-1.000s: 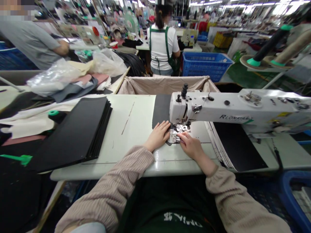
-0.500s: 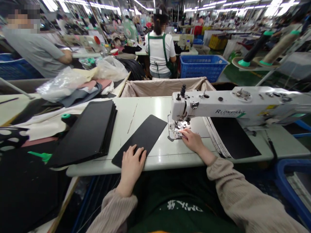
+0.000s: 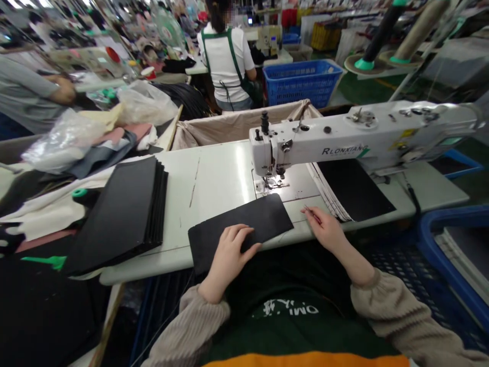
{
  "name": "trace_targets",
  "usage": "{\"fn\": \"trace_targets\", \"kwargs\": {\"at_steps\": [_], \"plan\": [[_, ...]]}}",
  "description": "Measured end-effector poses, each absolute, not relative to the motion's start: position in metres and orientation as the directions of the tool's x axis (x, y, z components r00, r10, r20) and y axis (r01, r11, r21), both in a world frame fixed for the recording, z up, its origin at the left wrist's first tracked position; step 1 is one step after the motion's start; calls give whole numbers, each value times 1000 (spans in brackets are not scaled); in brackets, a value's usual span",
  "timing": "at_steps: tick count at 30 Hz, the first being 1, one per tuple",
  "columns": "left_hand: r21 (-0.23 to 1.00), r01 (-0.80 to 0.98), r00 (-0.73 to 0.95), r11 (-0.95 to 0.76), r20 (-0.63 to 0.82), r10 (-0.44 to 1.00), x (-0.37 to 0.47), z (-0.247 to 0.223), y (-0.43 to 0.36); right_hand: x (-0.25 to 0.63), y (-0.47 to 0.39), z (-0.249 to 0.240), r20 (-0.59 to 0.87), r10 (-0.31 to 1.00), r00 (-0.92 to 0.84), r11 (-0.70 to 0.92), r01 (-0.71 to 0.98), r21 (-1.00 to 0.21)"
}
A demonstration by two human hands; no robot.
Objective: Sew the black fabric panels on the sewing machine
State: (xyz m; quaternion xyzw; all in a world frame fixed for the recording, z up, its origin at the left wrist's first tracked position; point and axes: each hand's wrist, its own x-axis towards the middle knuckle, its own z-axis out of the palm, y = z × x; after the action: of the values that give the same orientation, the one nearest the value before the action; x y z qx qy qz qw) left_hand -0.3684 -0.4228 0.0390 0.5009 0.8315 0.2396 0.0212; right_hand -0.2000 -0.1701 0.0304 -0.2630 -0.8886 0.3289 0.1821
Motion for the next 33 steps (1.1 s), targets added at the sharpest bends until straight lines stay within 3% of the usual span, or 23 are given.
{"fn": "trace_targets", "kwargs": {"at_steps": [4, 8, 22, 33], "plan": [[397, 880, -370, 261, 227, 901, -334, 24, -371, -171, -189, 24, 41, 621, -783, 628, 465, -624], [345, 913, -304, 219, 216, 928, -318, 7, -353, -154, -203, 20, -14, 586, -810, 635, 470, -613], [473, 832, -436, 290, 235, 869, -308, 6, -351, -159, -221, 8, -39, 452, -891, 776, 414, -476], [569, 791, -421, 224, 242, 874, -305, 14, -356, -162, -221, 5, -32, 516, -856, 763, 476, -437]]}}
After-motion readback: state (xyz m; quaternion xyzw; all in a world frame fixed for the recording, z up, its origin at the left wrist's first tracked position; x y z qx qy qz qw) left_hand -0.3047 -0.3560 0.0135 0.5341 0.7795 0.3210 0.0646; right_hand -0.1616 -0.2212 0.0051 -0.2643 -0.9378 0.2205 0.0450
